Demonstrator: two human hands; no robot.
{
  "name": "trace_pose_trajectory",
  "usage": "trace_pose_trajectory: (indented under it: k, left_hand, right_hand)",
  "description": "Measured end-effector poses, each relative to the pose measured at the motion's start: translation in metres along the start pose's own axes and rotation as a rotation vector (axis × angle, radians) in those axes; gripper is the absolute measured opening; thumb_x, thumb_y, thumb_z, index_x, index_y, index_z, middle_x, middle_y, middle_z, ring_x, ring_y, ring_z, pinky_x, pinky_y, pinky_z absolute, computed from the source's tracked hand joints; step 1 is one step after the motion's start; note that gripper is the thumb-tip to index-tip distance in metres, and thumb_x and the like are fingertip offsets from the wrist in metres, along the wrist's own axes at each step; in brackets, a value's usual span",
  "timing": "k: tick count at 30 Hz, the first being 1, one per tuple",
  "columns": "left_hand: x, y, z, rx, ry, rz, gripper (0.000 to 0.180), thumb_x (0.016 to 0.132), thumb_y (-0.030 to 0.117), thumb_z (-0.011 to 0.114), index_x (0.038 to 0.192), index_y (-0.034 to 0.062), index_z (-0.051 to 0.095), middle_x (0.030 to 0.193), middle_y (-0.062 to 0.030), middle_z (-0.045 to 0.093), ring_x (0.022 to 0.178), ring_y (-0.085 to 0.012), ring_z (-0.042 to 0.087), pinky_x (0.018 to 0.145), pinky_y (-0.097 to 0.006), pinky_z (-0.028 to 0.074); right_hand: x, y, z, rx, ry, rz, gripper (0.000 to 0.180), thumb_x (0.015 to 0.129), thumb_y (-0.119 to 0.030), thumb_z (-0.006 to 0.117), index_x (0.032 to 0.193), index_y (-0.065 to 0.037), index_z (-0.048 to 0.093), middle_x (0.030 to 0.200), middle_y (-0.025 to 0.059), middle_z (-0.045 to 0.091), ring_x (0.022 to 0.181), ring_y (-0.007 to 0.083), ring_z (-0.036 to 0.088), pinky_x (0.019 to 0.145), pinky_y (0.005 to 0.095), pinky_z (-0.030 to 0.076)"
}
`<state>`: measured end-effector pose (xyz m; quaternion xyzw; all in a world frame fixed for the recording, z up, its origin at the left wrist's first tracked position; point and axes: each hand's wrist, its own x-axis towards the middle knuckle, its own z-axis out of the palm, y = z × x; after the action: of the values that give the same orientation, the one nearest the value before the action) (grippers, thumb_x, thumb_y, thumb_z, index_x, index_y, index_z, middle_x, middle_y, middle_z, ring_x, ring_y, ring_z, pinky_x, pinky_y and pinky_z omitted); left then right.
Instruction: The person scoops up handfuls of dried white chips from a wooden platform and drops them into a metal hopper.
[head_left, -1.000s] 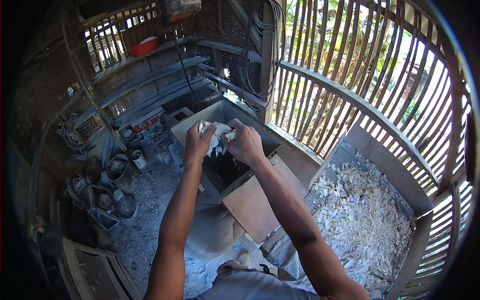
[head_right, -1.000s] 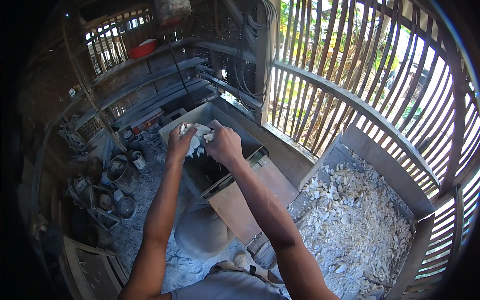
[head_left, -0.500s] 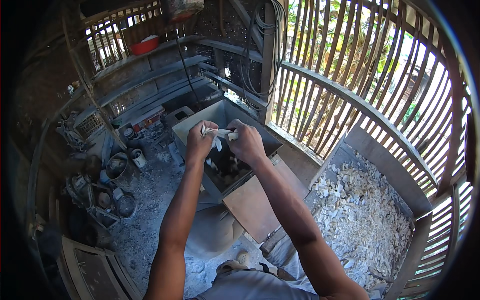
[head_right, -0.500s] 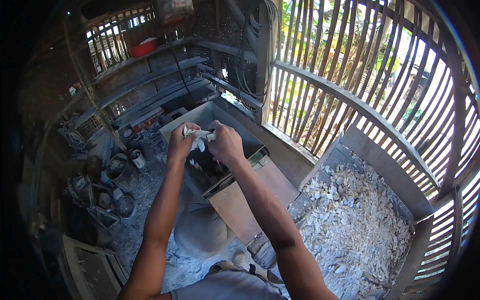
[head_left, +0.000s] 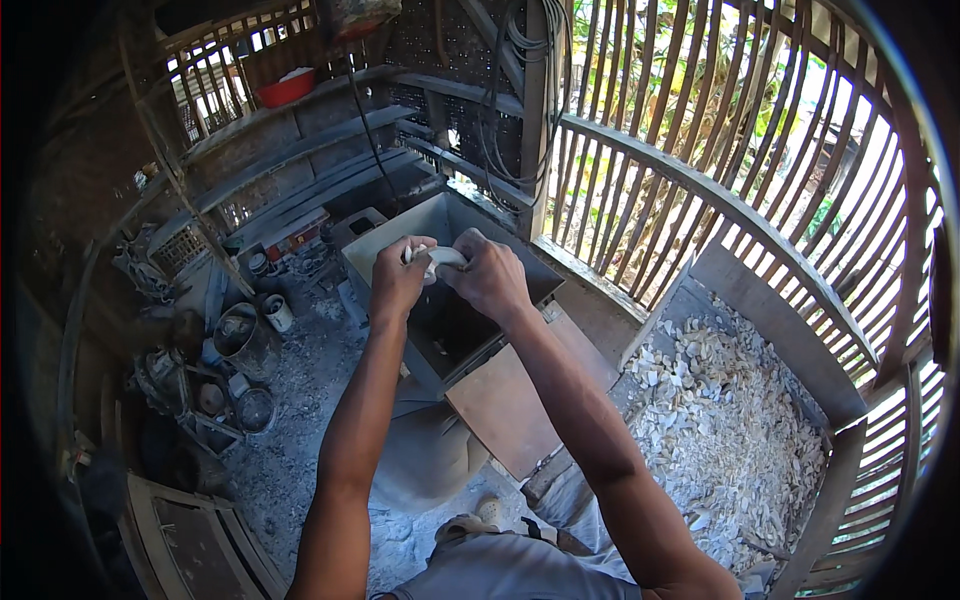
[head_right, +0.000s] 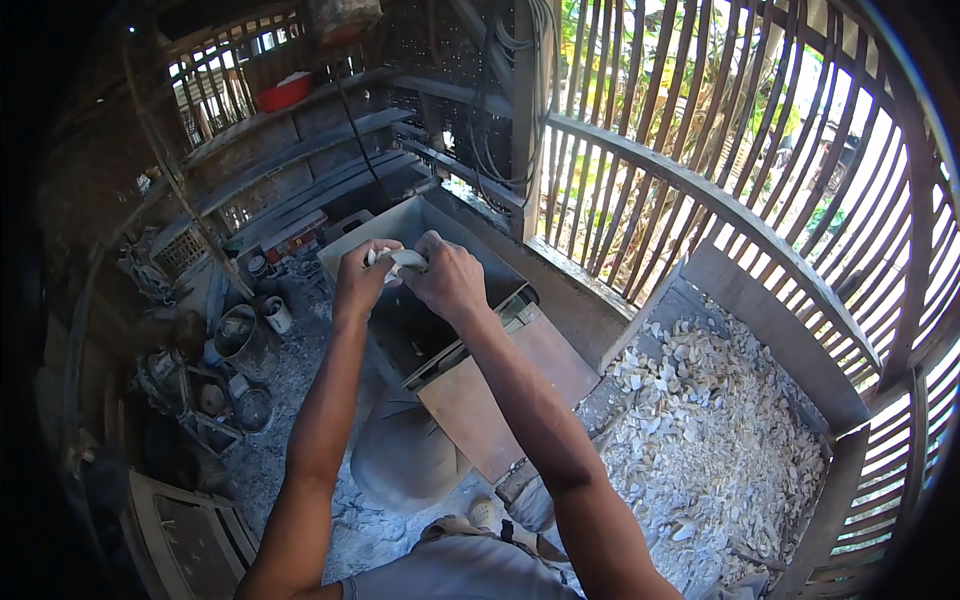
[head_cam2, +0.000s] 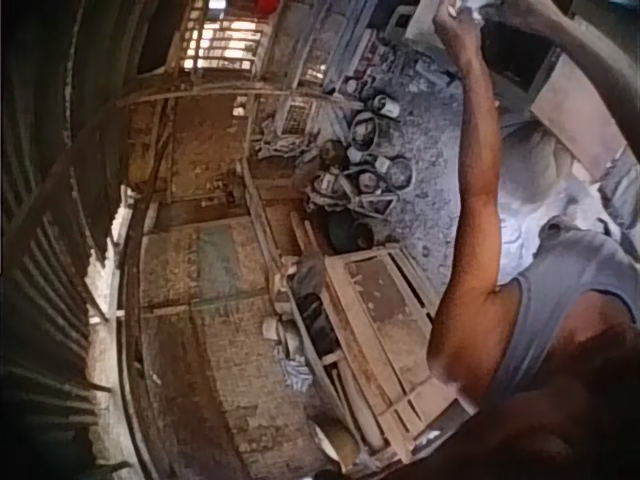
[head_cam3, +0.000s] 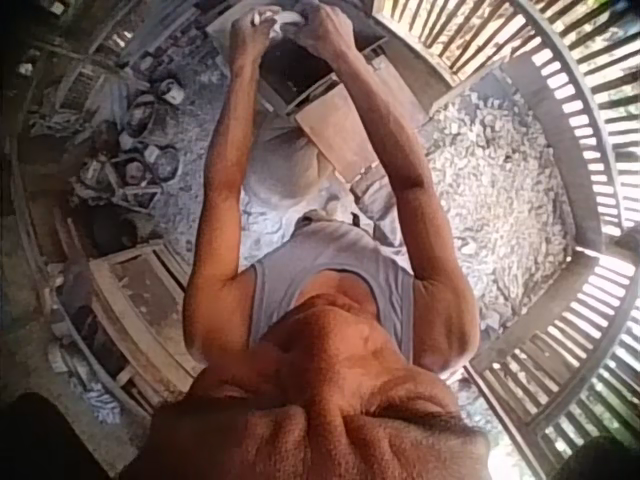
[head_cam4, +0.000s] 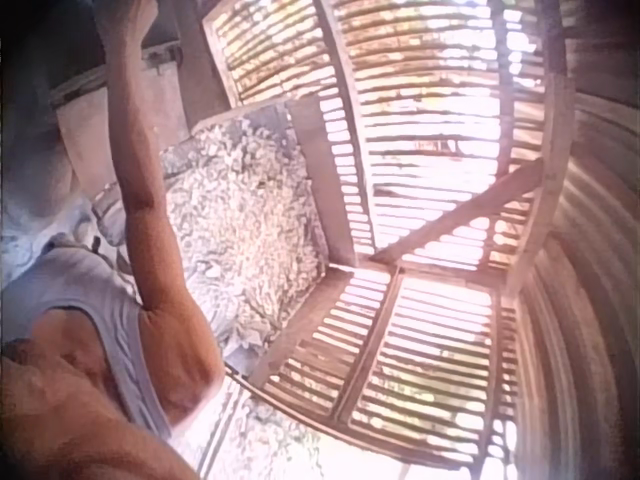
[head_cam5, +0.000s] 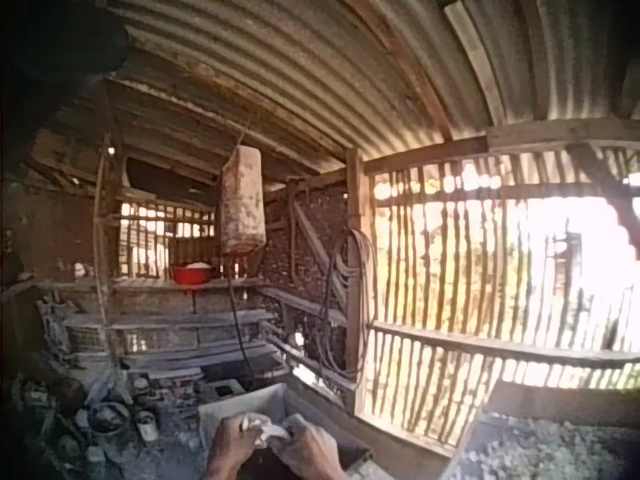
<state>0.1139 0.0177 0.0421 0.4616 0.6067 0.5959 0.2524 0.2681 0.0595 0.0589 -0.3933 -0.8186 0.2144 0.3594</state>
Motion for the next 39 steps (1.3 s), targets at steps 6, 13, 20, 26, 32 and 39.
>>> trace_pose_trajectory:
  k: [6,13,20,26,32,39]
  left_hand:
    - [0.005,-0.013,-0.008,0.168,-0.064,0.139,0.024,0.086,0.0,0.056,0.106,-0.0016,0.07,0.097,-0.0115,0.072,0.089,-0.0175,0.068,0.082,-0.029,0.051]
    - [0.034,-0.034,-0.03,0.478,-0.13,0.35,0.043,0.093,0.027,0.054,0.12,-0.004,0.065,0.113,-0.0171,0.07,0.106,-0.0252,0.066,0.093,-0.037,0.048]
    - [-0.01,0.013,-0.014,0.245,0.104,0.607,0.041,0.097,0.017,0.049,0.129,-0.0067,0.057,0.131,-0.017,0.061,0.122,-0.0259,0.057,0.106,-0.035,0.041]
    - [-0.179,0.031,0.08,-0.085,0.195,0.803,0.029,0.096,0.012,0.049,0.11,-0.009,0.063,0.116,-0.0247,0.064,0.112,-0.0324,0.061,0.104,-0.044,0.045]
    - [-0.318,-0.047,0.237,0.228,-0.935,0.467,0.087,0.073,0.031,0.081,0.144,0.0017,0.039,0.146,-0.0247,0.039,0.138,-0.0444,0.032,0.114,-0.053,0.027]
    - [-0.348,-0.077,0.324,0.572,-1.003,0.702,0.131,0.058,0.068,0.077,0.156,0.0109,0.012,0.156,-0.0301,0.013,0.145,-0.0491,0.011,0.118,-0.058,0.012]
  right_hand:
    - [-0.005,-0.005,0.001,0.008,-0.003,0.006,0.036,0.076,-0.038,0.074,0.092,-0.01,0.061,0.09,0.0131,0.069,0.087,0.0342,0.067,0.074,0.0447,0.052]
    - [0.001,0.0,-0.002,0.132,0.23,-0.019,0.031,0.079,-0.039,0.071,0.081,-0.008,0.069,0.086,0.014,0.069,0.088,0.033,0.065,0.079,0.0452,0.052]
    - [-0.078,0.042,-0.079,0.416,0.525,-0.006,0.041,0.08,-0.037,0.076,0.097,-0.001,0.068,0.096,0.0149,0.069,0.094,0.0289,0.066,0.081,0.0372,0.052]
    - [-0.319,0.133,-0.137,-0.095,0.793,0.409,0.052,0.073,-0.033,0.084,0.112,-0.005,0.064,0.109,0.0139,0.066,0.103,0.0295,0.062,0.092,0.0394,0.048]
    - [-0.517,0.13,-0.155,-0.653,0.722,0.86,0.098,0.061,-0.055,0.085,0.136,-0.006,0.045,0.133,0.018,0.05,0.127,0.0361,0.043,0.108,0.0482,0.032]
    - [-0.529,0.169,-0.167,-0.717,0.52,1.101,0.129,0.054,-0.078,0.074,0.152,-0.009,0.025,0.153,0.026,0.022,0.143,0.0468,0.016,0.114,0.063,0.011]
